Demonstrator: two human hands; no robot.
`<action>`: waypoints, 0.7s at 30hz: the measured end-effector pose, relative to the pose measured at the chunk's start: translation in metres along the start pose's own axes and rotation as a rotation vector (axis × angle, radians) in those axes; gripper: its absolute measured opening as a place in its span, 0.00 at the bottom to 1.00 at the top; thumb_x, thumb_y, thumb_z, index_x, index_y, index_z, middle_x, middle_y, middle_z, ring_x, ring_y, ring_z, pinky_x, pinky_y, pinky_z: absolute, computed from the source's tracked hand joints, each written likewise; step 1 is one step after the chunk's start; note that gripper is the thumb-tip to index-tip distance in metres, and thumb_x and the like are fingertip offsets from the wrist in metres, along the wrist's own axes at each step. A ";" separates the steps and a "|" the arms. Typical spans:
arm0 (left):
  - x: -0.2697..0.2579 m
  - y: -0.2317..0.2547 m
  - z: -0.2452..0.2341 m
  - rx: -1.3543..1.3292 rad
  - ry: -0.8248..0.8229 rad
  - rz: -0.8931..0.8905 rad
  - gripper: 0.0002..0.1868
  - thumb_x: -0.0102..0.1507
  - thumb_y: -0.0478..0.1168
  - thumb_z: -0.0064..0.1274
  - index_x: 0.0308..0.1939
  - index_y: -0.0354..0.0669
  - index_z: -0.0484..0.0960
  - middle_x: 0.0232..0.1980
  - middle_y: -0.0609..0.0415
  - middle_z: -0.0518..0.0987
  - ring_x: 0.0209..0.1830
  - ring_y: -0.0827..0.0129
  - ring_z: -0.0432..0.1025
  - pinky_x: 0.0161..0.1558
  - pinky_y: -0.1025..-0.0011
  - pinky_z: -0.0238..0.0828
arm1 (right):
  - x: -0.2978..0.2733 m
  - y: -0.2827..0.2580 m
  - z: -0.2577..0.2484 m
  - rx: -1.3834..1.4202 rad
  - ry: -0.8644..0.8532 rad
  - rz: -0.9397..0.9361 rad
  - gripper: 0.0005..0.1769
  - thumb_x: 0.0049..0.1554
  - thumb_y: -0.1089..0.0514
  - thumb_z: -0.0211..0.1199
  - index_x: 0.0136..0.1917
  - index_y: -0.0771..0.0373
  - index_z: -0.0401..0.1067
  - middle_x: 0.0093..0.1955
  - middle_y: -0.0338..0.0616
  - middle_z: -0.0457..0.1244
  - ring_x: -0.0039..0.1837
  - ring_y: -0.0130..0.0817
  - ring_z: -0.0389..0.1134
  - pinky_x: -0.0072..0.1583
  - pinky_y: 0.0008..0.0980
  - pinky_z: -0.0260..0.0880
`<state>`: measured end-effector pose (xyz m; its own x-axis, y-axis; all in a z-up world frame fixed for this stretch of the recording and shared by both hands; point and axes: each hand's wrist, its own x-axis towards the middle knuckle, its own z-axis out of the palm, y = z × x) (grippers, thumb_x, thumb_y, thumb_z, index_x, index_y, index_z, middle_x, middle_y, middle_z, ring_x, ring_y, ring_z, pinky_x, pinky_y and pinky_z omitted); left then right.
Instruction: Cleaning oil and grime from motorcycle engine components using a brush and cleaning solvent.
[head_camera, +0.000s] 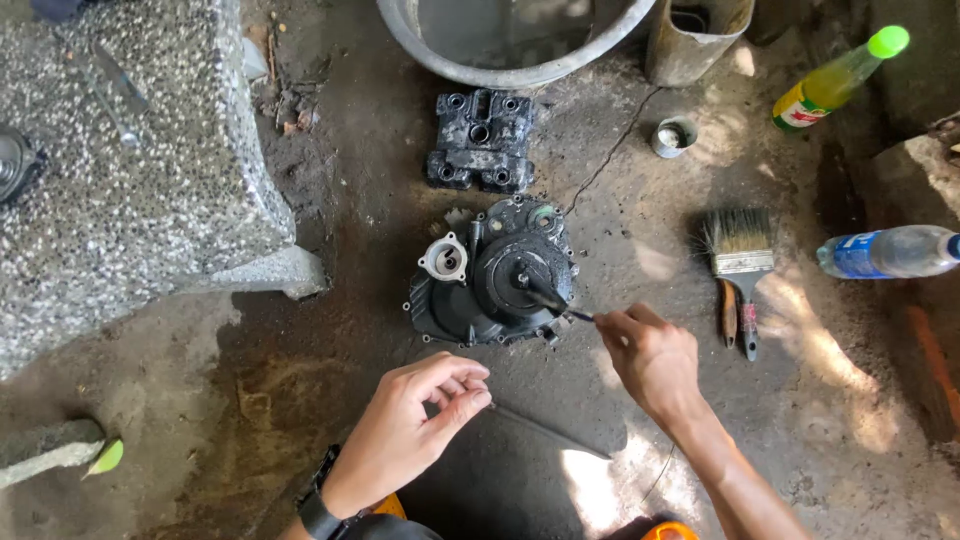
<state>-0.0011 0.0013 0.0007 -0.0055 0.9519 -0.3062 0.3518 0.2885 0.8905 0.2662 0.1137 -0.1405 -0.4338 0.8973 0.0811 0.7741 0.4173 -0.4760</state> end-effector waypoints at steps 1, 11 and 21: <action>-0.001 0.000 0.000 -0.001 0.005 -0.001 0.12 0.62 0.40 0.59 0.46 0.35 0.84 0.40 0.54 0.86 0.36 0.75 0.81 0.34 0.76 0.77 | 0.000 -0.003 -0.002 0.002 0.022 -0.007 0.05 0.56 0.55 0.67 0.45 0.53 0.83 0.37 0.41 0.68 0.32 0.39 0.70 0.36 0.40 0.70; -0.002 0.003 -0.001 -0.012 -0.008 -0.010 0.13 0.63 0.40 0.59 0.47 0.34 0.84 0.41 0.54 0.86 0.38 0.75 0.81 0.36 0.75 0.77 | -0.005 -0.025 0.042 0.008 -0.041 0.022 0.06 0.62 0.56 0.61 0.49 0.56 0.79 0.38 0.45 0.66 0.30 0.42 0.68 0.32 0.41 0.68; -0.007 0.005 -0.002 0.004 0.005 -0.011 0.14 0.63 0.41 0.59 0.48 0.35 0.84 0.42 0.53 0.87 0.38 0.75 0.81 0.37 0.75 0.78 | -0.012 -0.037 0.059 -0.132 -0.051 -0.038 0.13 0.59 0.59 0.57 0.57 0.56 0.75 0.41 0.53 0.63 0.30 0.46 0.68 0.31 0.44 0.67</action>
<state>-0.0010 -0.0033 0.0083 -0.0142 0.9491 -0.3147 0.3553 0.2990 0.8856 0.2151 0.0791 -0.1753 -0.4846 0.8733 0.0504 0.8089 0.4693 -0.3541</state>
